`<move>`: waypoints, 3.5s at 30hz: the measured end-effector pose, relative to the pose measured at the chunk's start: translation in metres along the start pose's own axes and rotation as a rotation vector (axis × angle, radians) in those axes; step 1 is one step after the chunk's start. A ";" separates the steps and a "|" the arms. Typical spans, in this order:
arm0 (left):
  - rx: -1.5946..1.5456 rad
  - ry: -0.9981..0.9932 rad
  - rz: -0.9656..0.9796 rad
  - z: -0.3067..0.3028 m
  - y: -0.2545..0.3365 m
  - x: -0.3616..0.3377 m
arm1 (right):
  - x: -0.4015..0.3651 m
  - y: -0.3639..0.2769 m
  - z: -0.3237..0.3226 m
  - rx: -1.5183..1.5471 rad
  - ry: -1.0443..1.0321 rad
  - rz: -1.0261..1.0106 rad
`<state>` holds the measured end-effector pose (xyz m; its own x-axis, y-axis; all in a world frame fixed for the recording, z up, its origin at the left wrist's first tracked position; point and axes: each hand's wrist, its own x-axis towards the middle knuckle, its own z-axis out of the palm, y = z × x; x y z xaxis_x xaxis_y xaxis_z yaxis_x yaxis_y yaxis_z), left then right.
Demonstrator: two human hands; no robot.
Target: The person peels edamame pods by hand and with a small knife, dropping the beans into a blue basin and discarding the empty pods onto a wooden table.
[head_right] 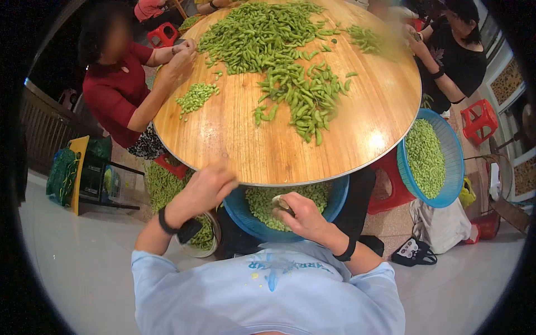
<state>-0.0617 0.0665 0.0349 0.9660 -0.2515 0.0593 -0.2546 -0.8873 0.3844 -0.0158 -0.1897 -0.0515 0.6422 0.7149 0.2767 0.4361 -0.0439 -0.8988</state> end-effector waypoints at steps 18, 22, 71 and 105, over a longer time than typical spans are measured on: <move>-0.269 0.486 0.052 0.046 -0.041 0.140 | 0.007 -0.006 -0.010 0.956 0.206 0.406; -0.817 0.263 -0.123 0.052 -0.011 0.108 | 0.038 -0.003 -0.021 0.926 0.321 0.311; -1.118 0.135 -0.268 0.057 0.029 0.052 | 0.032 -0.017 -0.009 1.492 0.223 0.514; 0.123 -0.109 -0.081 0.003 -0.003 -0.009 | 0.020 0.000 -0.019 -0.335 0.086 -0.229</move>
<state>-0.0702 0.0705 0.0309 0.9749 -0.2113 -0.0699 -0.1856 -0.9453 0.2683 0.0087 -0.1885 -0.0395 0.5485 0.6725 0.4970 0.7461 -0.1253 -0.6540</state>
